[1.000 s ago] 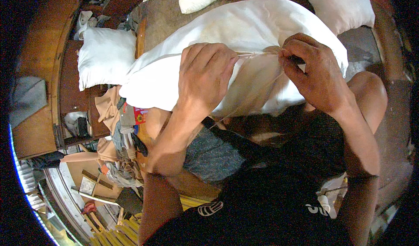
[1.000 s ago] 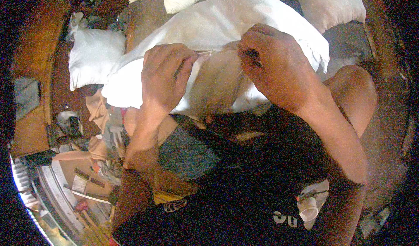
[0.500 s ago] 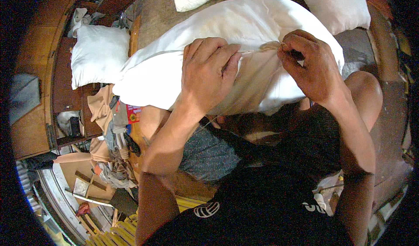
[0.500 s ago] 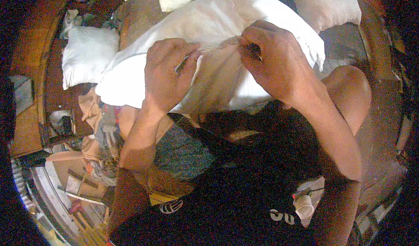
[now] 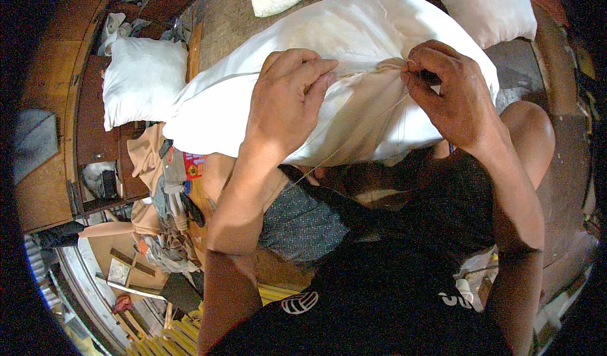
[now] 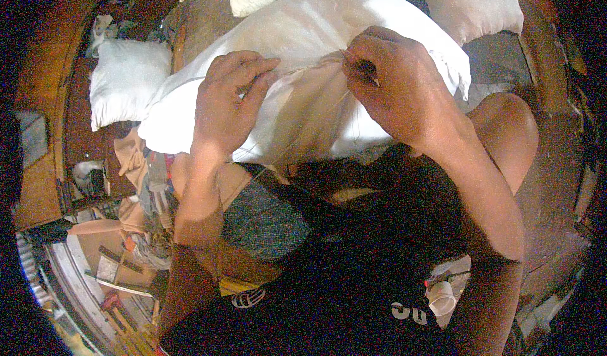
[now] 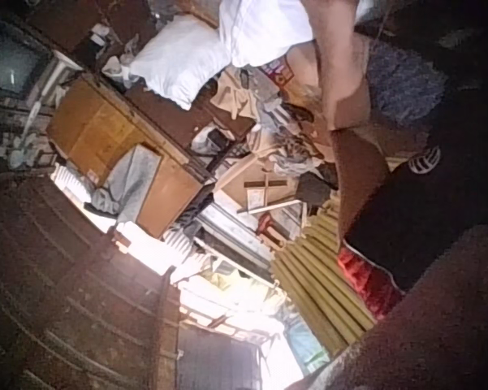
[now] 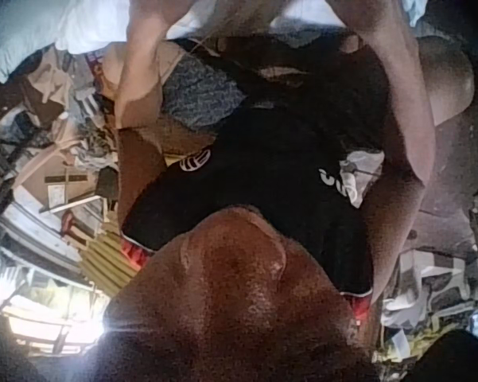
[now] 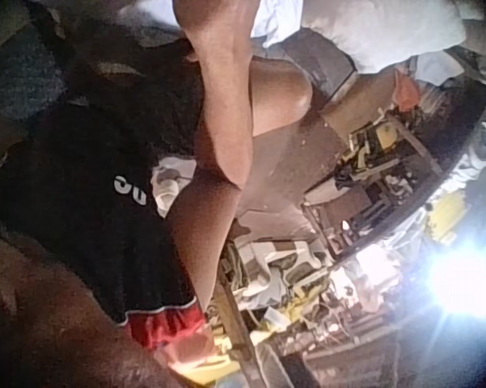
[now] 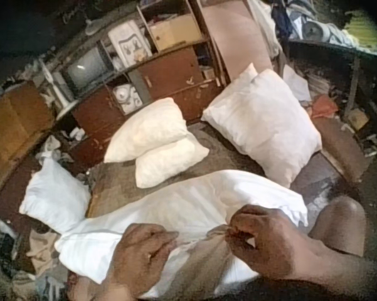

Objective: The person is sitting on the floor and sewing a white pillowcase by hand using a needle and thread. They pull the thread through the fabric repeatedly to close the opening of the pillow.

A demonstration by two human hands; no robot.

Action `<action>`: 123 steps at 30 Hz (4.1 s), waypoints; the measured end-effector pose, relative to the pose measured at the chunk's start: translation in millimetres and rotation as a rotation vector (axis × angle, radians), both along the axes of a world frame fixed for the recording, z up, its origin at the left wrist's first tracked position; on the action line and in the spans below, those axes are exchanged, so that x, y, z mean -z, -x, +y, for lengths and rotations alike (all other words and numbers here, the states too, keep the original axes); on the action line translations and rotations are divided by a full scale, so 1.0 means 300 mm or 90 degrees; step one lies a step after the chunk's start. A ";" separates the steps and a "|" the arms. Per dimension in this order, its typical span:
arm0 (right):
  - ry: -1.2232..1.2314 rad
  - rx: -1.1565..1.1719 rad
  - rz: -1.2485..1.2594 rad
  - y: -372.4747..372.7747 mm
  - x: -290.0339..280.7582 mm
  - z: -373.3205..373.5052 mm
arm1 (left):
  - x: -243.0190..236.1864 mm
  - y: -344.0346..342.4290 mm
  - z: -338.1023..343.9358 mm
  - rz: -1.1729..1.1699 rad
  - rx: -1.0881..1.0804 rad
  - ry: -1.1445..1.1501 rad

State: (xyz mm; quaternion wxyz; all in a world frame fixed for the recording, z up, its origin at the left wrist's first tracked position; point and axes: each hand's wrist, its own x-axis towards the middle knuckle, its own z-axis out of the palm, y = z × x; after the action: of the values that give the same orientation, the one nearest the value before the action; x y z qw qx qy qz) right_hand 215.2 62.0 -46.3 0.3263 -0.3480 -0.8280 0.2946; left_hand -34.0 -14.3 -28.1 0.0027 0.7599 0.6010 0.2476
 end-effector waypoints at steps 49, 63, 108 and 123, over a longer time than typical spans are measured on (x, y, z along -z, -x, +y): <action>-0.023 0.005 -0.016 -0.003 0.004 0.014 | 0.051 -0.033 0.017 -0.002 0.000 -0.056; 0.464 -0.041 0.524 0.055 0.006 0.012 | 0.019 -0.041 -0.003 -0.013 -0.028 -0.045; 0.405 0.026 0.409 0.154 0.140 -0.043 | 0.032 -0.044 0.005 -0.010 0.006 -0.059; 0.536 -0.046 0.403 0.148 0.143 -0.020 | 0.012 -0.036 0.006 0.008 0.042 -0.024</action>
State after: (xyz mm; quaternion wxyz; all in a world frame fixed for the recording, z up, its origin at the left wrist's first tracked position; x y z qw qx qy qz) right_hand 170.7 55.9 -89.2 0.3819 -0.3142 -0.5102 0.7036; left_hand -23.2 -12.3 -31.9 -0.0071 0.7810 0.5706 0.2540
